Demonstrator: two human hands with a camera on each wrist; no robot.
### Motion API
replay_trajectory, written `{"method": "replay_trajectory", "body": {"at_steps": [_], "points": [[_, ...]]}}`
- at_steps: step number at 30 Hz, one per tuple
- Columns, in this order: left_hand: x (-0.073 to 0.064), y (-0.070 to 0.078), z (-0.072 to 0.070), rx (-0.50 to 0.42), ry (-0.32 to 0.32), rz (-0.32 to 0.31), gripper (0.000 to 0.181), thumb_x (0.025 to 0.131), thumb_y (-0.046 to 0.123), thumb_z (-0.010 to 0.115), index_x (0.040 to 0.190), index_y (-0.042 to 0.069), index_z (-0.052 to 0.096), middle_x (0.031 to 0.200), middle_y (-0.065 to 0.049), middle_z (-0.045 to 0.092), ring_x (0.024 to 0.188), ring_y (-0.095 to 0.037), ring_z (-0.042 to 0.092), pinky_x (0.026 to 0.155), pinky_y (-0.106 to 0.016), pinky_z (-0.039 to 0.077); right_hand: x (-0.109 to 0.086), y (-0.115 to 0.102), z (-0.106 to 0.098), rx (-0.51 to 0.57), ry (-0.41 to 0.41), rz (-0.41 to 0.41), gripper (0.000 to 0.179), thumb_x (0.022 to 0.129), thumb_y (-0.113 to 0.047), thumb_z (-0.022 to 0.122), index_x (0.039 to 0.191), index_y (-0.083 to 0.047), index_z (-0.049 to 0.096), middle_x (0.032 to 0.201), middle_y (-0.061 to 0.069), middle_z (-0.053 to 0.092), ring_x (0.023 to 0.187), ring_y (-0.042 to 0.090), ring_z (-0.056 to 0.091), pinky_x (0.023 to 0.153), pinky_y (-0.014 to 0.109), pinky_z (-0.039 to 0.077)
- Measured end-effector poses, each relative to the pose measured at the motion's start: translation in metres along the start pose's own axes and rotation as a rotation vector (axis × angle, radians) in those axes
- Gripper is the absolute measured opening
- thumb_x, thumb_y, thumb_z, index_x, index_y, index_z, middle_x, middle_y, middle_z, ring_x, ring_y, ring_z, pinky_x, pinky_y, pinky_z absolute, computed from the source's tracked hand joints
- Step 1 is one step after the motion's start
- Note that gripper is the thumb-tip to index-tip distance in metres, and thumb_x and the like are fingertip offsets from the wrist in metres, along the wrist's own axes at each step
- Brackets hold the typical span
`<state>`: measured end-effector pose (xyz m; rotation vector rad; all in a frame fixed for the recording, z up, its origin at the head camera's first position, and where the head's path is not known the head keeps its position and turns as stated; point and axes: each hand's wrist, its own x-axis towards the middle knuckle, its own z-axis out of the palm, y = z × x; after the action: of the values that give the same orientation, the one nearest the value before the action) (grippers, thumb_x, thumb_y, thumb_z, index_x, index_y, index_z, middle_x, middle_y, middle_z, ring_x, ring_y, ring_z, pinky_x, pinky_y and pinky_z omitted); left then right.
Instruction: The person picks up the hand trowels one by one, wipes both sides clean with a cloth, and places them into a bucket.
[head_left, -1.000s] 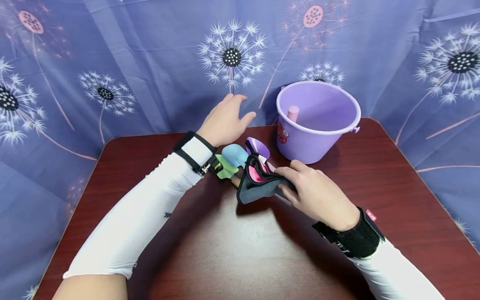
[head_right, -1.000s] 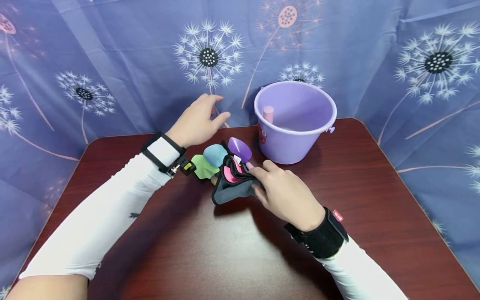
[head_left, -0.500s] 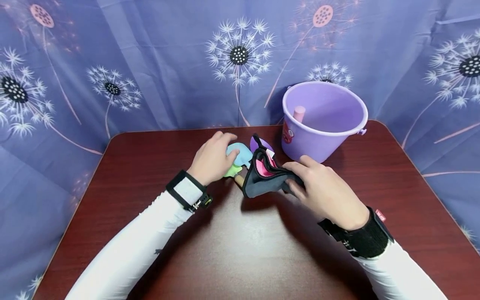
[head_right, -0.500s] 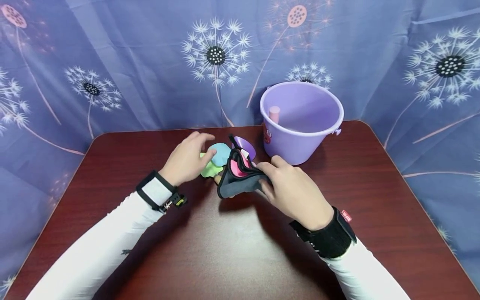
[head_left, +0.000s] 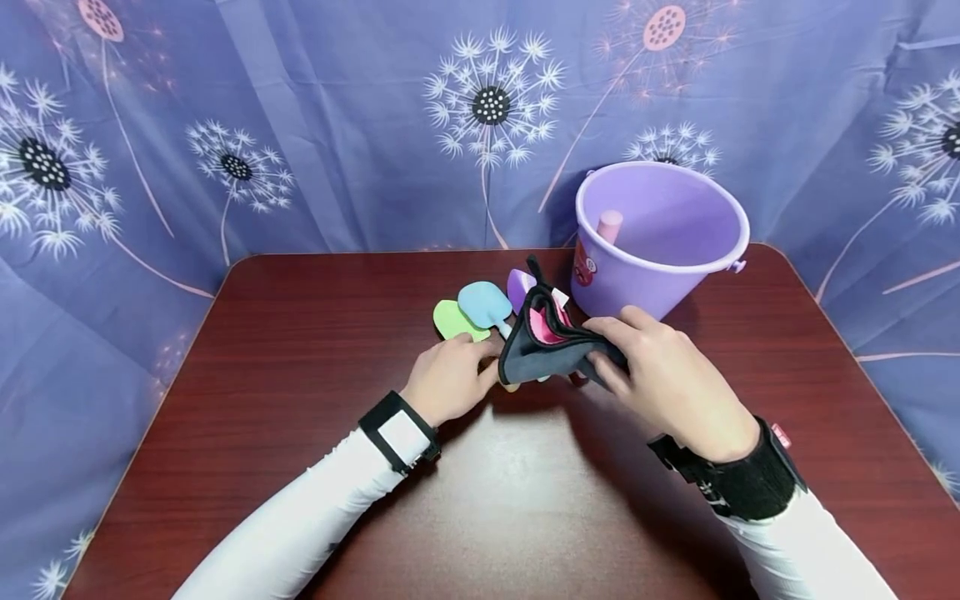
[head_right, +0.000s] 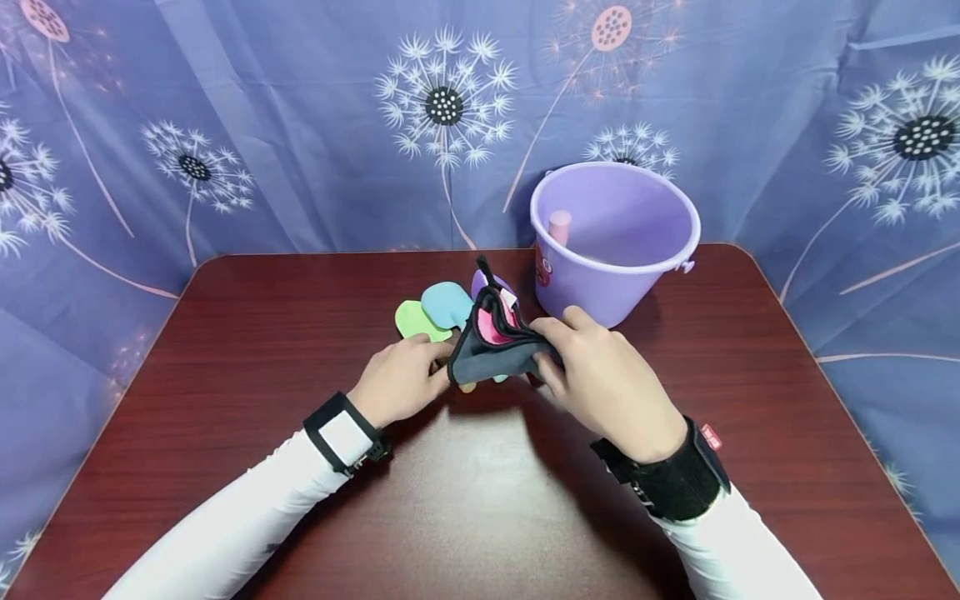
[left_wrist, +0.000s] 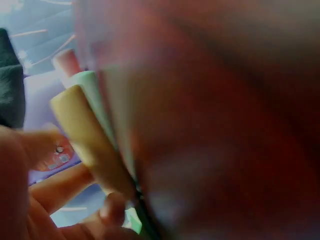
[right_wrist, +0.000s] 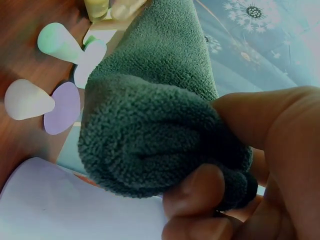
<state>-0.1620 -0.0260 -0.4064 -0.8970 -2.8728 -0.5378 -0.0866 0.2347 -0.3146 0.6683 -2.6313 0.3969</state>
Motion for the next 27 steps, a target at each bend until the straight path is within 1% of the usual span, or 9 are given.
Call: {"method": "replay_trajectory", "body": {"at_steps": [3,5,8,13,17,21,23,25,27], "points": [[-0.005,0.001,0.004,-0.013,-0.014,-0.019,0.034,0.085,0.067,0.062,0.097,0.035,0.065,0.073,0.009,0.052,0.07,-0.01,0.054,0.051,-0.035,0.045,0.0,0.0,0.0,-0.004,0.004,0.004,0.021,0.089,-0.018,0.066,0.109,-0.014,0.068,0.083,-0.007,0.047,0.062,0.011,0.046,0.057,0.03,0.044],[-0.006,0.002,0.005,-0.028,-0.016,-0.023,0.043,0.078,0.074,0.064,0.094,0.034,0.062,0.071,0.011,0.052,0.066,-0.01,0.055,0.05,-0.036,0.044,0.0,0.0,0.001,-0.005,0.003,0.007,0.02,0.09,-0.018,0.066,0.109,-0.014,0.068,0.083,-0.007,0.047,0.062,0.011,0.047,0.058,0.03,0.045],[-0.006,0.004,0.005,-0.043,-0.015,-0.022,0.046,0.075,0.074,0.067,0.09,0.031,0.06,0.068,0.013,0.052,0.062,-0.01,0.055,0.048,-0.035,0.044,0.0,0.0,0.001,-0.005,0.001,0.011,0.02,0.09,-0.018,0.066,0.109,-0.014,0.068,0.083,-0.007,0.047,0.062,0.011,0.047,0.058,0.03,0.044],[-0.008,0.002,0.003,-0.05,-0.019,-0.031,0.04,0.077,0.067,0.071,0.086,0.029,0.06,0.07,0.014,0.054,0.061,-0.006,0.053,0.05,-0.032,0.044,0.0,0.0,0.001,0.002,-0.001,0.005,0.021,0.09,-0.018,0.067,0.11,-0.014,0.068,0.083,-0.007,0.047,0.062,0.011,0.045,0.058,0.03,0.044],[-0.01,-0.002,-0.001,-0.053,-0.014,-0.061,0.034,0.077,0.06,0.071,0.083,0.029,0.06,0.072,0.016,0.056,0.062,-0.005,0.053,0.051,-0.03,0.045,0.0,0.0,0.002,0.005,-0.001,0.005,0.02,0.089,-0.017,0.067,0.109,-0.014,0.068,0.083,-0.007,0.047,0.063,0.01,0.045,0.058,0.03,0.044],[-0.012,-0.007,-0.006,-0.046,-0.003,-0.142,0.037,0.081,0.062,0.066,0.08,0.026,0.06,0.068,0.013,0.054,0.06,-0.008,0.054,0.05,-0.031,0.044,0.0,-0.001,0.002,0.004,-0.001,0.009,0.02,0.09,-0.018,0.066,0.109,-0.015,0.068,0.083,-0.007,0.047,0.063,0.01,0.046,0.058,0.03,0.044],[-0.013,-0.011,-0.008,-0.032,0.01,-0.188,0.039,0.085,0.061,0.063,0.084,0.023,0.064,0.068,0.01,0.054,0.061,-0.012,0.057,0.05,-0.033,0.045,0.0,-0.001,0.002,0.004,-0.004,0.013,0.02,0.09,-0.018,0.066,0.109,-0.015,0.068,0.083,-0.007,0.047,0.062,0.01,0.047,0.057,0.03,0.044],[-0.016,-0.015,-0.011,-0.023,0.023,-0.23,0.035,0.09,0.055,0.063,0.091,0.02,0.069,0.072,0.006,0.058,0.065,-0.017,0.062,0.052,-0.037,0.048,0.001,-0.001,0.002,0.002,-0.008,0.017,0.02,0.09,-0.018,0.066,0.109,-0.015,0.068,0.083,-0.007,0.046,0.062,0.01,0.047,0.057,0.03,0.044],[-0.018,-0.02,-0.012,-0.015,0.038,-0.26,0.026,0.093,0.042,0.064,0.098,0.018,0.072,0.079,0.001,0.062,0.069,-0.023,0.065,0.054,-0.041,0.05,0.001,-0.002,0.003,0.002,-0.014,0.02,0.02,0.09,-0.018,0.066,0.109,-0.015,0.068,0.083,-0.007,0.046,0.062,0.01,0.046,0.057,0.03,0.043]]}}
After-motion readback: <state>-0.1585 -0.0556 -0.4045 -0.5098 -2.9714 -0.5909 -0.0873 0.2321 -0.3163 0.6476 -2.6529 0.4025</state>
